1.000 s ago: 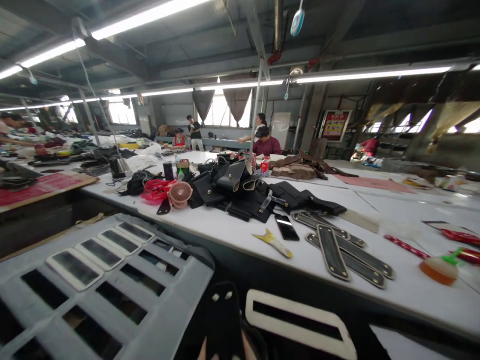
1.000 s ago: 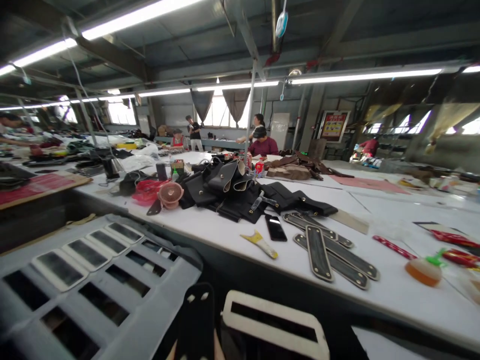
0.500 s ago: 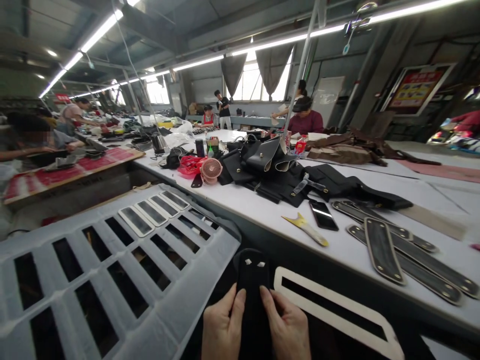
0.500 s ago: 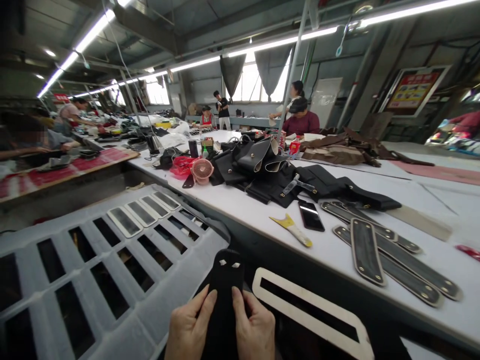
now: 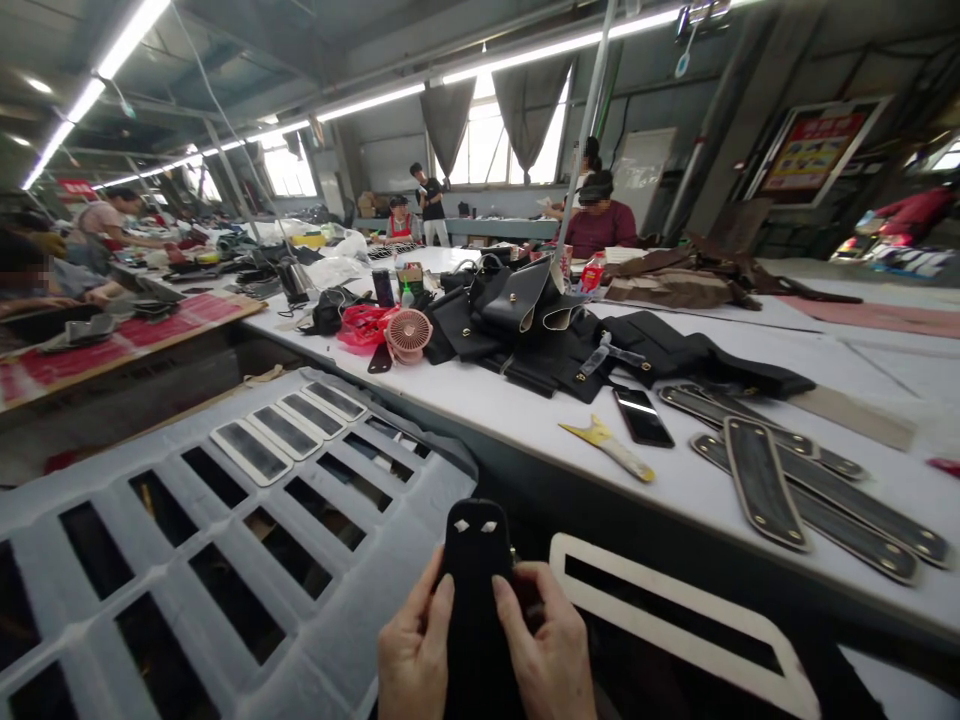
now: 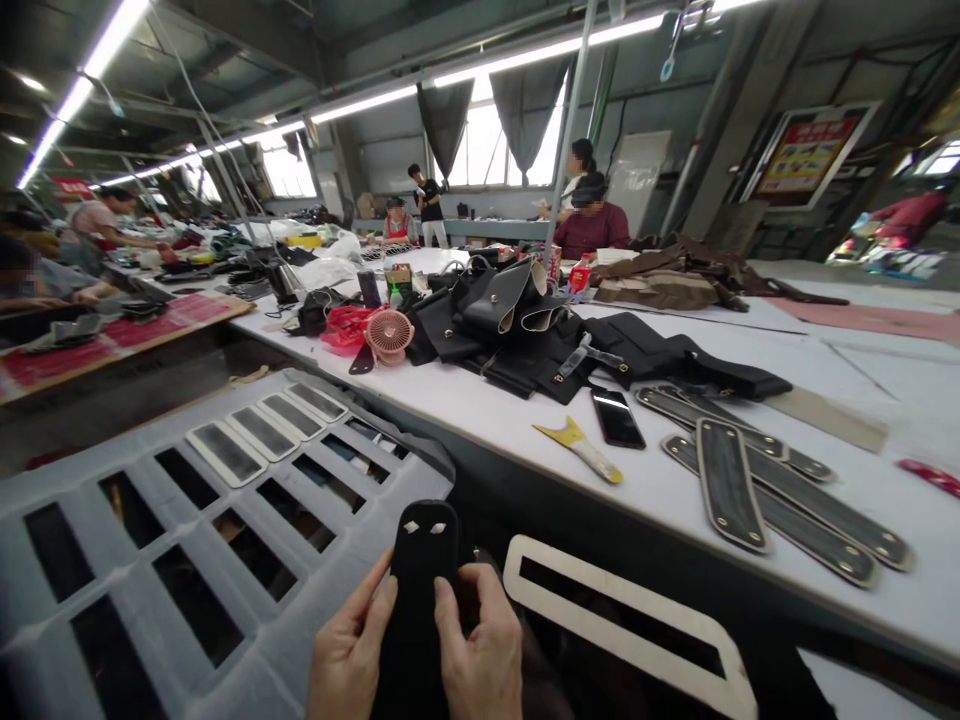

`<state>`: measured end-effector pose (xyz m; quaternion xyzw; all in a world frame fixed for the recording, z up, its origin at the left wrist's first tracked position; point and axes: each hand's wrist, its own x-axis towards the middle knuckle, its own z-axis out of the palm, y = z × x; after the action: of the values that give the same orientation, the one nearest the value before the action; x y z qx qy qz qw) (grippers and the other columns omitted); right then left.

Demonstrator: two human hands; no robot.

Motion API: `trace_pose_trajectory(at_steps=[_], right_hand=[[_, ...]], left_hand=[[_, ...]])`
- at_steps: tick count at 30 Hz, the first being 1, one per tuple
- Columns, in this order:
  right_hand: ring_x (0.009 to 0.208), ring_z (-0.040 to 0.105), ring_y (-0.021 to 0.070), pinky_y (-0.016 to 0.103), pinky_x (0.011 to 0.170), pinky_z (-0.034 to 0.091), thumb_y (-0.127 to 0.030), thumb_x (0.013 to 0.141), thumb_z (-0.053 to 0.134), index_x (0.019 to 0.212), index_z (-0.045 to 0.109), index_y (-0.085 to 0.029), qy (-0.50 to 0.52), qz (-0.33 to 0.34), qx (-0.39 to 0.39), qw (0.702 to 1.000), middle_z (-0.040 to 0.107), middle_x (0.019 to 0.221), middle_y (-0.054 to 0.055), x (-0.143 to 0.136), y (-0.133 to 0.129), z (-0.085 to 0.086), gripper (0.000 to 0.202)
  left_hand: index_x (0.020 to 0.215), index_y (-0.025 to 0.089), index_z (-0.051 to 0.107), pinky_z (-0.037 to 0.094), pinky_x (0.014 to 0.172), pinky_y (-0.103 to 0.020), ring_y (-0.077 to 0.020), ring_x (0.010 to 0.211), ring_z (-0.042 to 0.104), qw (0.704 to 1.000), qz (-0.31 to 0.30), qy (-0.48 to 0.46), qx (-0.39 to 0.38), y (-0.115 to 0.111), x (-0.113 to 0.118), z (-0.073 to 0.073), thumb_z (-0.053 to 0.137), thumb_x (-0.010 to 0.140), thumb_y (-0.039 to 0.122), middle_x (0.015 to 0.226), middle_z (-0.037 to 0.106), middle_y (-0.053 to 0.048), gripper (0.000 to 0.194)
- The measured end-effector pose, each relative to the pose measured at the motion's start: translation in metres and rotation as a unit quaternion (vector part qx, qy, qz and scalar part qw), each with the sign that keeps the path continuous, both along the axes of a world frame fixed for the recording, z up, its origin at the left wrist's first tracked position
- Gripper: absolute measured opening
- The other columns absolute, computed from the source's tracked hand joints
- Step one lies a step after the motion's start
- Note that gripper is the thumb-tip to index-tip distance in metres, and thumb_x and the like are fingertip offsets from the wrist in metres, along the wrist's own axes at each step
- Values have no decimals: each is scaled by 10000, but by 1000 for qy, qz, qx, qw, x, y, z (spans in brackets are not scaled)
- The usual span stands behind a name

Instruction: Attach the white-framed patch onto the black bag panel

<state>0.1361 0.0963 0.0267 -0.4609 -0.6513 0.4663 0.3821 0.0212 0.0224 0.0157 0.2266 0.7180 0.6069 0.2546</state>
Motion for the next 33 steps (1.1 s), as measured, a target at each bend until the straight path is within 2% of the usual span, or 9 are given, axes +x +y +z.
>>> trace_pose_trajectory(at_steps=[2, 5, 10, 13, 16, 21, 27, 29, 33], right_hand=[[523, 498, 152, 260, 507, 408, -574, 889, 516, 734, 521, -228, -20, 0, 9, 1000, 534, 619, -18, -5, 5, 2, 379], [532, 445, 139, 259, 511, 370, -574, 905, 474, 703, 432, -239, -33, 23, 27, 999, 435, 614, -45, -11, 10, 6, 394], [612, 494, 154, 261, 571, 401, -544, 942, 423, 728, 439, -236, 1, 63, 20, 998, 476, 665, -27, -15, 10, 8, 375], [593, 487, 147, 251, 557, 402, -540, 943, 431, 703, 452, -236, 24, 46, 20, 998, 471, 648, -32, -13, 7, 6, 388], [593, 500, 144, 243, 571, 418, -547, 944, 430, 698, 473, -234, 47, 29, 10, 998, 486, 648, -32, -10, 8, 5, 401], [579, 494, 147, 239, 539, 408, -609, 943, 370, 654, 468, -233, 47, 57, -23, 997, 492, 628, -23, -6, 18, 15, 484], [549, 492, 158, 261, 536, 394, -614, 935, 374, 680, 531, -224, -3, 72, 31, 997, 508, 598, -15, -3, 21, 14, 492], [542, 487, 156, 262, 530, 391, -617, 930, 388, 682, 533, -223, -12, 88, 30, 996, 501, 590, -18, -4, 20, 12, 488], [601, 525, 166, 251, 563, 441, -660, 903, 413, 689, 520, -225, -2, 138, -28, 990, 526, 627, -11, -7, 18, 14, 497]], left_hand=[[1140, 221, 732, 536, 937, -297, -267, 1086, 680, 1000, 4, 15, -6, 0, -2, 2, 612, 833, 533, 1119, 754, -38, 454], [1037, 220, 777, 573, 774, -255, -257, 889, 733, 997, -18, 73, -30, 0, -3, 9, 626, 815, 555, 994, 787, -35, 429], [820, 186, 792, 483, 538, -185, -152, 533, 616, 987, -52, 149, -39, 0, -5, 19, 555, 871, 545, 593, 693, 5, 434], [673, 160, 729, 445, 494, -169, -120, 481, 540, 986, -50, 154, -35, 0, -3, 21, 531, 884, 550, 529, 613, 14, 486], [679, 163, 741, 436, 464, -167, -124, 470, 551, 985, -50, 164, -32, 1, -1, 20, 510, 896, 547, 517, 615, 7, 498], [1138, 184, 730, 570, 724, -233, -232, 788, 743, 987, -46, 153, -10, 3, -2, 19, 531, 892, 509, 957, 790, -64, 453], [1287, 160, 617, 571, 825, -291, -255, 925, 729, 982, -110, 149, -22, -2, 9, 27, 600, 857, 403, 1086, 760, -96, 495], [1373, 146, 525, 515, 974, -349, -283, 1121, 657, 985, -99, 144, -6, -6, 14, 25, 671, 779, 328, 1244, 689, -121, 639], [1539, 160, 191, 374, 1123, -468, -349, 1361, 437, 988, -128, 85, -6, -23, 21, 16, 832, 521, 236, 1503, 439, -168, 1206]])
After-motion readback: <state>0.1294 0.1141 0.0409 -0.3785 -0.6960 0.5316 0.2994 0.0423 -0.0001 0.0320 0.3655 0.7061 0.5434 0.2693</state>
